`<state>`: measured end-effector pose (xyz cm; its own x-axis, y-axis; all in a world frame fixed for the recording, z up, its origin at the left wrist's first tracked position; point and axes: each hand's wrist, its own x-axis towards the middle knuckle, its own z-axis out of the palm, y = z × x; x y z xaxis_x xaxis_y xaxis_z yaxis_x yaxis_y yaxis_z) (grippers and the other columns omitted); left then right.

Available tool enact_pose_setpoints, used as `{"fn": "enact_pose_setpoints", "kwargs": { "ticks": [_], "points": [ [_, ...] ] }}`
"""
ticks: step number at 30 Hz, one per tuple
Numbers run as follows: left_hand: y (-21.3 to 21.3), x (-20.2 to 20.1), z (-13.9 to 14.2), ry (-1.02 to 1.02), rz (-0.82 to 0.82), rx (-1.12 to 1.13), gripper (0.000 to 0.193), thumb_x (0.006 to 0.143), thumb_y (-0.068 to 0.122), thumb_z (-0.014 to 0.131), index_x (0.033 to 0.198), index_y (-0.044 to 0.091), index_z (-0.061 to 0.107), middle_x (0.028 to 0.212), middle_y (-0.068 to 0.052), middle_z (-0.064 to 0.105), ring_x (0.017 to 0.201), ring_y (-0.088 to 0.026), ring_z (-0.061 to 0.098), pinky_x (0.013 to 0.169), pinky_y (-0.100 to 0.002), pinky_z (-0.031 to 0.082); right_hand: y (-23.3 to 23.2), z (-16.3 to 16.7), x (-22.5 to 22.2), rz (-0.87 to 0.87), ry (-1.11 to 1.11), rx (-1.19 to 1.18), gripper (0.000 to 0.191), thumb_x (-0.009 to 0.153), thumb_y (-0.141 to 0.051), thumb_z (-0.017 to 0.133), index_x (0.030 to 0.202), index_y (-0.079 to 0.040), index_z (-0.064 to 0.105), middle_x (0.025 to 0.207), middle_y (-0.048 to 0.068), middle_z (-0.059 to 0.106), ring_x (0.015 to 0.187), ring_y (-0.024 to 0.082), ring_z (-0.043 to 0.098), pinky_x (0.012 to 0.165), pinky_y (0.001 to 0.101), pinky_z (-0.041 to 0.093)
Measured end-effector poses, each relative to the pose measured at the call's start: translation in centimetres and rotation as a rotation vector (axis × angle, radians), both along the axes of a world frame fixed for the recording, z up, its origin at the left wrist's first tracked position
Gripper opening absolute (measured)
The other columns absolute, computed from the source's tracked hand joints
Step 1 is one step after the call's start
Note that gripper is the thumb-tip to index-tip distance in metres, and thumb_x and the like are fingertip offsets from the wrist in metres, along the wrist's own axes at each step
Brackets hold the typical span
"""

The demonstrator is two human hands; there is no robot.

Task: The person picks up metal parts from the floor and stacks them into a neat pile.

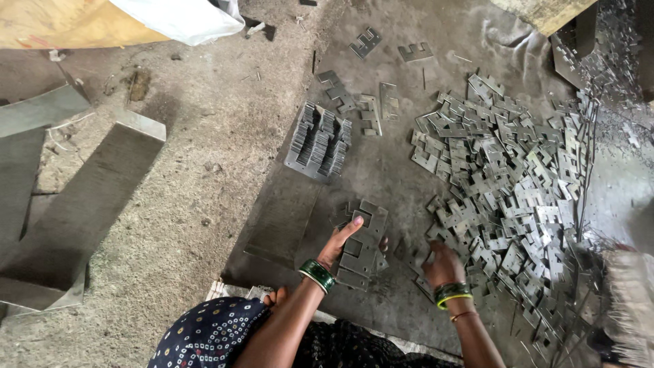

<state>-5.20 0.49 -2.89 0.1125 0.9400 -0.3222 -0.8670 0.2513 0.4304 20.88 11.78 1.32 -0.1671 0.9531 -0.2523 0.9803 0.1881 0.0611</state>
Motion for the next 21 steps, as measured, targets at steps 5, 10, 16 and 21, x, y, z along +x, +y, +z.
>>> {"fn": "enact_pose_setpoints", "kwargs": {
  "ticks": [5, 10, 16, 21],
  "points": [
    [-0.7, -0.6, 3.6, -0.026, -0.013, 0.066, 0.06, 0.085, 0.051, 0.076, 0.117, 0.0, 0.07, 0.096, -0.015, 0.078, 0.079, -0.022, 0.077, 0.07, -0.035, 0.063, -2.1, -4.4, 2.4, 0.261, -0.034, 0.018, 0.057, 0.078, -0.02, 0.066, 0.133, -0.007, 0.057, 0.123, 0.016, 0.067, 0.11, 0.033, 0.065, 0.086, 0.046, 0.058],
    [-0.5, -0.4, 3.4, -0.052, 0.028, 0.066, 0.061, 0.078, 0.051, 0.079, 0.115, 0.004, 0.069, 0.094, -0.015, 0.077, 0.079, -0.023, 0.078, 0.069, -0.037, 0.064, 0.3, -4.9, 2.9, 0.31, -0.109, 0.087, 0.048, 0.088, -0.02, 0.057, 0.134, -0.009, 0.057, 0.109, 0.017, 0.072, 0.095, 0.034, 0.071, 0.076, 0.0459, 0.061],
    [0.9, 0.5, -1.8, 0.254, 0.012, -0.288, 0.127, 0.069, 0.061, 0.086, 0.158, 0.0, 0.018, 0.148, -0.02, 0.056, 0.134, -0.028, 0.057, 0.104, -0.041, 0.049, 2.8, -0.5, 2.7, -0.102, 0.789, -0.019, 0.024, 0.086, -0.006, 0.064, 0.109, -0.006, 0.071, 0.089, 0.014, 0.073, 0.069, 0.025, 0.069, 0.059, 0.0352, 0.057],
    [1.1, 0.8, -2.6, 0.215, 0.013, -0.342, 0.133, 0.066, 0.065, 0.081, 0.16, 0.004, 0.009, 0.153, -0.02, 0.046, 0.136, -0.032, 0.053, 0.106, -0.047, 0.05, 0.5, 4.0, -0.9, -0.224, 1.29, -0.335, 0.029, 0.086, 0.005, 0.06, 0.112, -0.003, 0.071, 0.092, 0.008, 0.075, 0.07, 0.014, 0.068, 0.058, 0.0256, 0.056]
  ]
}}
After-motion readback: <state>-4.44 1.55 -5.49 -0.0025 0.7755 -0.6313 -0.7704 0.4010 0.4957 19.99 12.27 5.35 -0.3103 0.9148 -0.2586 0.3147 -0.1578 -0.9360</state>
